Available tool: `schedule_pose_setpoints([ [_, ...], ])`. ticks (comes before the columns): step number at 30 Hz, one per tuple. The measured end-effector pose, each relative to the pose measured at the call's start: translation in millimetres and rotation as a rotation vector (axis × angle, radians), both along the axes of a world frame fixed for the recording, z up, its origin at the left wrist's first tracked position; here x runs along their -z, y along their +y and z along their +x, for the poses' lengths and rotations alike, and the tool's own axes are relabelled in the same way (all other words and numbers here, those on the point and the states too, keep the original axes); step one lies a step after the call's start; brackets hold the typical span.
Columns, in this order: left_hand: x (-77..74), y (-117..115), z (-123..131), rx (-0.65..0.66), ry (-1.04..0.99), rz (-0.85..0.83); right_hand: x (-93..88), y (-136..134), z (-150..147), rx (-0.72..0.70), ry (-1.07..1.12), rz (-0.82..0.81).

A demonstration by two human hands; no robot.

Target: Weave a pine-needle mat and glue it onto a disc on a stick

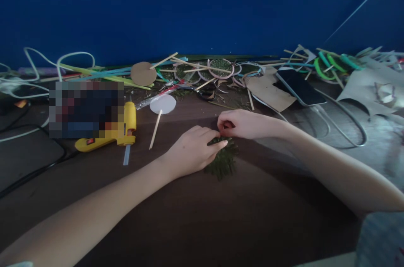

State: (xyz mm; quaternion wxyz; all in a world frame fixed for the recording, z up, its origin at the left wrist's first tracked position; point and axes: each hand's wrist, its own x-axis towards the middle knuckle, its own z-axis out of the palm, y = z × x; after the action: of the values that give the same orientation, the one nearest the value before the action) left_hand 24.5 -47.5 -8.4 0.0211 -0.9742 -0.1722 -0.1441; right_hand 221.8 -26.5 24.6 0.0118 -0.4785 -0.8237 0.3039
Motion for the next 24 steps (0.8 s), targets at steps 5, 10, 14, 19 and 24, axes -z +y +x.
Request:
schedule_pose_setpoints([
  [5,0.0,0.0,-0.2,0.003,-0.010,-0.001,1.4,1.2,0.7,-0.016,-0.013,0.006],
  [10,1.1,0.5,-0.1,0.008,-0.024,0.007,2.2,1.4,0.7,-0.019,-0.022,0.017],
  [14,0.7,-0.5,0.5,0.008,-0.020,0.007,1.8,1.0,0.3,-0.017,-0.031,0.016],
  [19,1.6,1.1,-0.1,0.006,-0.012,0.005,3.2,1.3,1.0,-0.015,-0.008,0.022],
  [24,5.1,13.2,-6.8,-0.069,-0.022,0.015,6.5,4.1,5.1,0.053,0.059,0.003],
])
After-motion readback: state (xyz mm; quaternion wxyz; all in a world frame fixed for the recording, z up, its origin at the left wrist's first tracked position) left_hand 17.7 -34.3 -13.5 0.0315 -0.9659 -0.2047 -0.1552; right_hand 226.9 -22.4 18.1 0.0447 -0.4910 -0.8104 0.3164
